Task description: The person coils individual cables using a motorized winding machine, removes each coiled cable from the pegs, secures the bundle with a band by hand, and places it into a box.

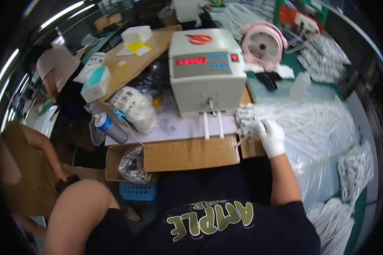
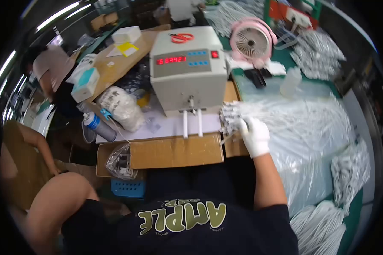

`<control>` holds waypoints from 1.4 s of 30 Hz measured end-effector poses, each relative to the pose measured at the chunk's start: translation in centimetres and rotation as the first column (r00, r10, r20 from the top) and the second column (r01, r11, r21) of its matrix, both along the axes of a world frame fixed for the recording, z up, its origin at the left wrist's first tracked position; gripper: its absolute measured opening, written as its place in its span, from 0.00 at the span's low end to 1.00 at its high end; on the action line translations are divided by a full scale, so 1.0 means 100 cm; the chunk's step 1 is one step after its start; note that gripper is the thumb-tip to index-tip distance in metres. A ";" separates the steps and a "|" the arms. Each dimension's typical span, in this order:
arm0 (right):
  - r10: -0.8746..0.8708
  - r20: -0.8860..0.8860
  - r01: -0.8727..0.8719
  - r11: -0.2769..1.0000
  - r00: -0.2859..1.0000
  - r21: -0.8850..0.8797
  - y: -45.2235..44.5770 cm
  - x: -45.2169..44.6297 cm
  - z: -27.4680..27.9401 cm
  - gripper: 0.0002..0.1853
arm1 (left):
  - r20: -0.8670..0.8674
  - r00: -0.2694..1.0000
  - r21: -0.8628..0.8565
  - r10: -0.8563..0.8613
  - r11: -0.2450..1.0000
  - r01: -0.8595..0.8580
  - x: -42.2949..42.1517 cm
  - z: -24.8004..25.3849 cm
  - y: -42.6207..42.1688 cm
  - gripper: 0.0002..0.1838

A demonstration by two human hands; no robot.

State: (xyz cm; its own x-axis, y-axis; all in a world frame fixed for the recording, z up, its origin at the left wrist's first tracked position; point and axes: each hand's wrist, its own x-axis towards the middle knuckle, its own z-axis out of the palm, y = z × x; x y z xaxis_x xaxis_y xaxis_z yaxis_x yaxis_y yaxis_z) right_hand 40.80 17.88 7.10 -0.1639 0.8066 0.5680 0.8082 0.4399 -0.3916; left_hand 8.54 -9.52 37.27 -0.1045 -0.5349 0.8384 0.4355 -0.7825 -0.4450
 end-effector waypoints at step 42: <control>0.031 0.461 0.041 0.988 0.887 -0.146 -0.023 0.003 -0.009 0.11 | -0.360 0.929 -0.836 0.078 -0.469 -0.285 -0.039 -0.338 0.192 0.15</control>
State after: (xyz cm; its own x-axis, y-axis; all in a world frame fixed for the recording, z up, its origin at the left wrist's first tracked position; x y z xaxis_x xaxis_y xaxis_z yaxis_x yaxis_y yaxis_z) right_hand 41.13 15.57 6.17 -0.3739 0.8764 0.3036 0.9149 0.4022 -0.0340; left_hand 4.60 9.73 3.50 -0.1415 0.9802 0.1383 0.7319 0.0095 0.6813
